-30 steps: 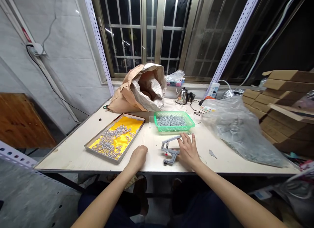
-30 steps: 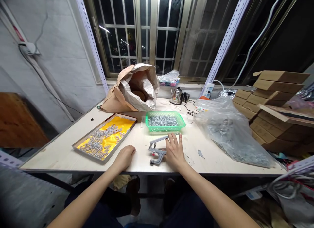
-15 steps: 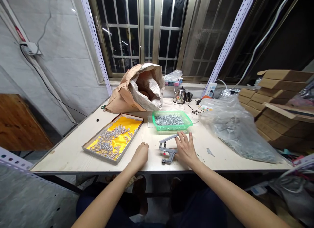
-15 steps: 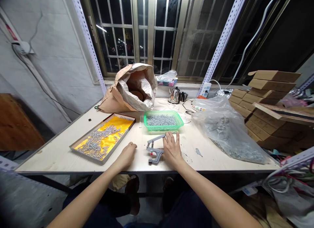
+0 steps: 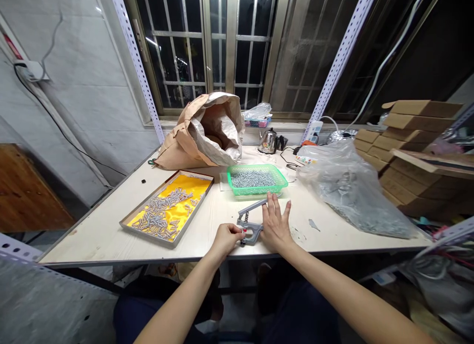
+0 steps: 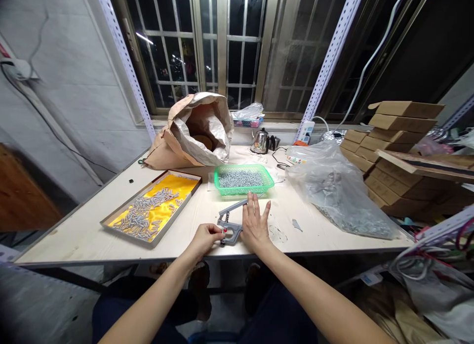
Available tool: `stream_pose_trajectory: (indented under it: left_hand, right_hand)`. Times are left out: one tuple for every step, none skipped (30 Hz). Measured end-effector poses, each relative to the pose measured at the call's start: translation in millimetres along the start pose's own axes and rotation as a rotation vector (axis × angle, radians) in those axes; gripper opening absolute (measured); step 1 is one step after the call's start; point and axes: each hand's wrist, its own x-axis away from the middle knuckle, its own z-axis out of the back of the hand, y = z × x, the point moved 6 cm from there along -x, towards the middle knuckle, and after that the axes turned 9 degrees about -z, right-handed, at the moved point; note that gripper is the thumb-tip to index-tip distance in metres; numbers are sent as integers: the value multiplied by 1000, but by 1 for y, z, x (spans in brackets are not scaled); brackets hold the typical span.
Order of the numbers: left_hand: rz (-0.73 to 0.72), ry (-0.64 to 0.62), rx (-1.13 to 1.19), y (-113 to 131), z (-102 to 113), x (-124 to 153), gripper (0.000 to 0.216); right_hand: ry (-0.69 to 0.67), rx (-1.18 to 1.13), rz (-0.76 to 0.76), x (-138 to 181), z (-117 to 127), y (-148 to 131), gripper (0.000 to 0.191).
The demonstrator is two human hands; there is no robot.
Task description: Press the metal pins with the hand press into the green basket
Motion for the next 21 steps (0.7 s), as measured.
stream_pose_trajectory:
  left_hand:
    - [0,2,-27,0,0,0,20]
    - [2,1,-51,0,0,0,20]
    - [6,-3,-69,0,0,0,19]
    - [10,-8,-82,0,-1,0,18]
    - [13,-11,-91,0,-1,1,17]
    - [16,-10,-96,0,-1,1,16]
    - [20,-3,-96,1,-1,1,15]
    - [22,7,-91,1,-1,2,15]
    - [27,21,-79,1,-1,2,15]
    - [34,37,-63,1,-1,2,15]
    - [42,54,-45,1,-2,3,15]
    - [47,66,-29,1,-2,3,14]
    - [48,73,-16,1,-3,4,13]
    - [44,73,-8,1,-3,4,13]
    - [39,70,-6,0,-4,4,12]
    - [31,63,-10,0,-4,4,11]
    - [27,56,-20,0,-4,4,11]
    - [26,49,-34,-1,-4,4,10]
    - [27,45,-48,-1,-4,4,10]
    - [27,42,-61,-2,-4,4,10]
    - [28,41,-69,-2,-4,4,10]
  right_hand:
    - [-6,3,-6,0,-1,0,67]
    - [-11,6,-10,0,-1,-1,67]
    - [-16,8,-12,0,-2,-1,67]
    - [-18,10,-15,0,-2,-1,67]
    - [-19,11,-17,0,-2,-1,67]
    - [-18,12,-21,1,-2,-2,67]
    - [-17,12,-24,1,-2,-2,67]
    - [-16,11,-28,1,-2,-2,68]
    - [-15,9,-34,2,-2,-1,68]
    - [-14,6,-43,2,-2,-1,69]
    - [-14,4,-55,2,-2,0,69]
    - [-15,2,-66,2,-2,0,69]
    - [-15,0,-75,2,-2,1,69]
    - [-16,1,-83,2,-2,1,69]
    - [-15,4,-86,2,-3,1,69]
    - [-13,9,-87,2,-3,1,69]
    - [-10,15,-89,2,-4,1,69]
    - [-8,24,-91,3,-4,0,70]
    - [-7,33,-92,3,-4,0,70]
    - [-8,40,-92,3,-4,0,70]
    - [-10,44,-91,4,-5,-1,70]
